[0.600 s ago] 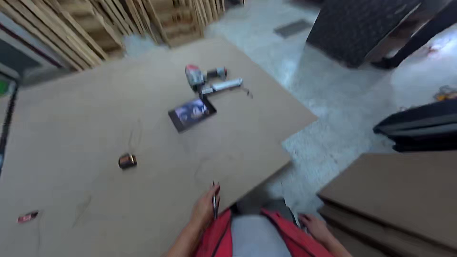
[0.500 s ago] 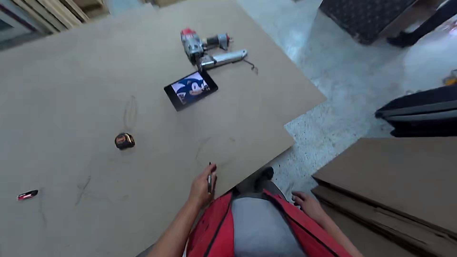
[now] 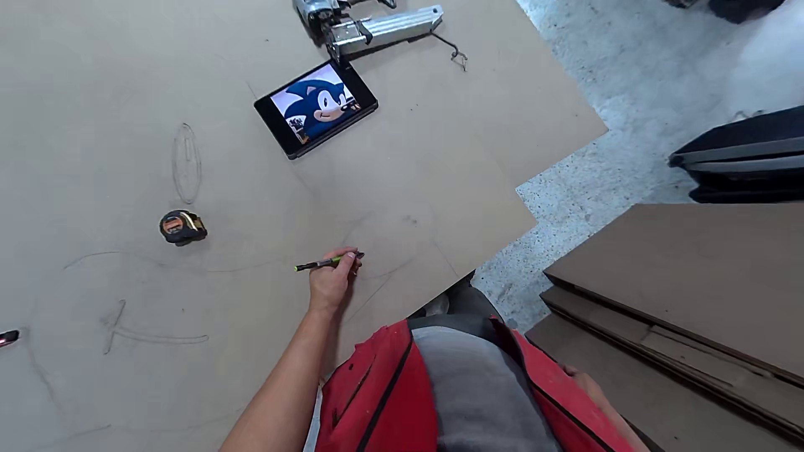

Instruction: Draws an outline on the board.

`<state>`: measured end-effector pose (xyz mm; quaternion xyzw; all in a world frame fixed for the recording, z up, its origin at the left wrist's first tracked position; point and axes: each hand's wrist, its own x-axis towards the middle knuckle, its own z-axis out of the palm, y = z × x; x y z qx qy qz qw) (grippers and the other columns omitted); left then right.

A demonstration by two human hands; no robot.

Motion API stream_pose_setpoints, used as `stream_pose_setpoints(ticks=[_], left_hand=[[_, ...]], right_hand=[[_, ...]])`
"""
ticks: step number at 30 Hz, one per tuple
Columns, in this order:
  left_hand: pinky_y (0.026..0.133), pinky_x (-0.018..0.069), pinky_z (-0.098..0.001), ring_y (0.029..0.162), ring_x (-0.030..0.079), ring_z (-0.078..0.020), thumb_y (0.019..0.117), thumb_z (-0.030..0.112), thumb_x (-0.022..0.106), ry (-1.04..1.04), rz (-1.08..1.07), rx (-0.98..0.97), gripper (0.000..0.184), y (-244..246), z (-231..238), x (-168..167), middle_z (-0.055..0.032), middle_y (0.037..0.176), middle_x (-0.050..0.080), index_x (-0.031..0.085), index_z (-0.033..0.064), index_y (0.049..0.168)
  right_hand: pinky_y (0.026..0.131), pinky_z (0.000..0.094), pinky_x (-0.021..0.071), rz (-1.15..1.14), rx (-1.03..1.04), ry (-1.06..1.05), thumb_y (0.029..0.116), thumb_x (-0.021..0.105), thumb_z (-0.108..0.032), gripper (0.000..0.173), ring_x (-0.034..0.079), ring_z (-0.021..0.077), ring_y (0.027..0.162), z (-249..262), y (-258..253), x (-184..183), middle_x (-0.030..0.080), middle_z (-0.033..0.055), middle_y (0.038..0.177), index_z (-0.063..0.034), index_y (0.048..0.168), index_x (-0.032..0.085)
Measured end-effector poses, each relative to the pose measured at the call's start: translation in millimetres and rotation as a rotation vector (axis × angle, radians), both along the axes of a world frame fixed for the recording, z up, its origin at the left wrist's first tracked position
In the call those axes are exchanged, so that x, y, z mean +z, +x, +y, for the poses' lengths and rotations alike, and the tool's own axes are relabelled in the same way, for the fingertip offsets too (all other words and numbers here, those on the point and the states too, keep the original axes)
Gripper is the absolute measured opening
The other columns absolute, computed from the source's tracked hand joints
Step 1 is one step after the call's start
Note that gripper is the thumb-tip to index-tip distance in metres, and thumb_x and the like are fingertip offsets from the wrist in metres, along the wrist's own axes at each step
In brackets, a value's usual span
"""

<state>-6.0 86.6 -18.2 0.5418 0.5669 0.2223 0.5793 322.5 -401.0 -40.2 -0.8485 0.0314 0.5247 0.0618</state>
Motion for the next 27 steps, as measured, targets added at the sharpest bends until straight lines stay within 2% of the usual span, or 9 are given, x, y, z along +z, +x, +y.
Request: stream_pose_setpoints(ticks=[3,6,9,14,16,18,20,21,27], left_hand=[[0.068,0.062,-0.033,0.073,0.073,-0.0173,0.1028,0.011,0.059,0.004,-0.031,0.013,0.017,7.5,1.4,-5.6,-0.009,0.087,0.076,0.072,0.0044,0.111],[0.07,0.0629,-0.0328,0.075,0.074,-0.0173,0.1016,0.009,0.06,0.021,-0.052,0.05,0.014,12.4,-2.3,-8.1,-0.009,0.088,0.076,0.071,0.0039,0.11],[0.07,0.0632,-0.0326,0.076,0.074,-0.0174,0.1003,0.008,0.06,0.04,-0.064,0.113,0.014,18.4,-4.4,-8.7,-0.0093,0.089,0.077,0.07,0.0028,0.11],[0.065,0.0618,-0.0311,0.07,0.072,-0.0168,0.0981,0.008,0.062,0.06,-0.065,0.215,0.014,30.8,-8.4,-10.4,-0.0093,0.086,0.076,0.071,0.0025,0.107],[0.06,0.059,-0.0282,0.065,0.068,-0.0139,0.0982,0.01,0.063,0.068,-0.017,0.224,0.012,37.5,-9.8,-9.3,-0.0062,0.083,0.074,0.071,0.005,0.105],[0.058,0.0561,-0.0259,0.063,0.065,-0.0117,0.0973,0.012,0.064,0.083,0.019,0.231,0.011,47.4,-9.9,-8.6,-0.0036,0.082,0.073,0.072,0.0072,0.103],[0.058,0.0564,-0.0266,0.064,0.065,-0.0128,0.0968,0.012,0.064,0.093,0.009,0.225,0.012,58.0,-9.6,-9.0,-0.0046,0.084,0.073,0.072,0.0074,0.104],[0.06,0.0568,-0.0278,0.066,0.066,-0.0141,0.0967,0.012,0.064,0.09,-0.007,0.212,0.013,62.8,-8.9,-9.9,-0.0061,0.085,0.073,0.072,0.0067,0.105],[0.063,0.0605,-0.0296,0.072,0.07,-0.0156,0.0932,0.008,0.067,0.166,-0.069,0.071,0.016,85.1,9.2,-20.2,-0.0079,0.09,0.074,0.071,0.0038,0.108]], right_hand=[[0.086,0.0473,0.059,-0.101,-0.101,0.168,0.1079,0.054,-0.029,0.034,0.072,0.024,0.095,25.1,23.7,10.7,0.073,0.0128,0.111,-0.0049,0.129,0.065],[0.086,0.0539,0.0601,-0.286,0.098,0.306,0.1065,0.054,-0.033,0.037,0.073,0.0279,0.097,89.3,73.5,26.5,0.074,0.0123,0.111,-0.008,0.132,0.065],[0.094,0.0656,0.0526,-0.481,0.394,0.448,0.1063,0.056,-0.035,0.041,0.069,0.0376,0.107,208.1,123.8,53.4,0.07,0.02,0.12,-0.0066,0.135,0.063],[0.109,0.0549,0.0479,-0.597,0.829,0.81,0.1052,0.05,-0.038,0.052,0.058,0.0344,0.13,430.4,160.8,49.2,0.06,0.0208,0.139,-0.0039,0.144,0.054],[0.116,0.0532,0.0408,-0.596,0.859,0.89,0.102,0.054,-0.043,0.061,0.049,0.0345,0.141,508.5,154.2,32.4,0.05,0.0211,0.151,-0.0057,0.15,0.049],[0.123,0.0532,0.0306,-0.619,0.868,0.873,0.1003,0.051,-0.054,0.073,0.037,0.0309,0.151,564.0,140.7,7.5,0.037,0.0154,0.164,-0.0098,0.158,0.041],[0.127,0.0564,0.0166,-0.719,0.974,0.763,0.1003,0.036,-0.067,0.082,0.024,0.0292,0.157,586.2,125.3,-16.8,0.022,0.0113,0.171,-0.0149,0.164,0.029],[0.127,0.0578,0.0143,-0.78,1.019,0.72,0.1006,0.029,-0.068,0.084,0.021,0.0304,0.158,588.0,120.5,-24.7,0.018,0.012,0.172,-0.0152,0.165,0.025],[0.127,0.0566,0.014,-0.816,1.033,0.682,0.0999,0.027,-0.069,0.084,0.02,0.0295,0.158,590.1,119.5,-30.1,0.017,0.0111,0.173,-0.0173,0.166,0.024]])
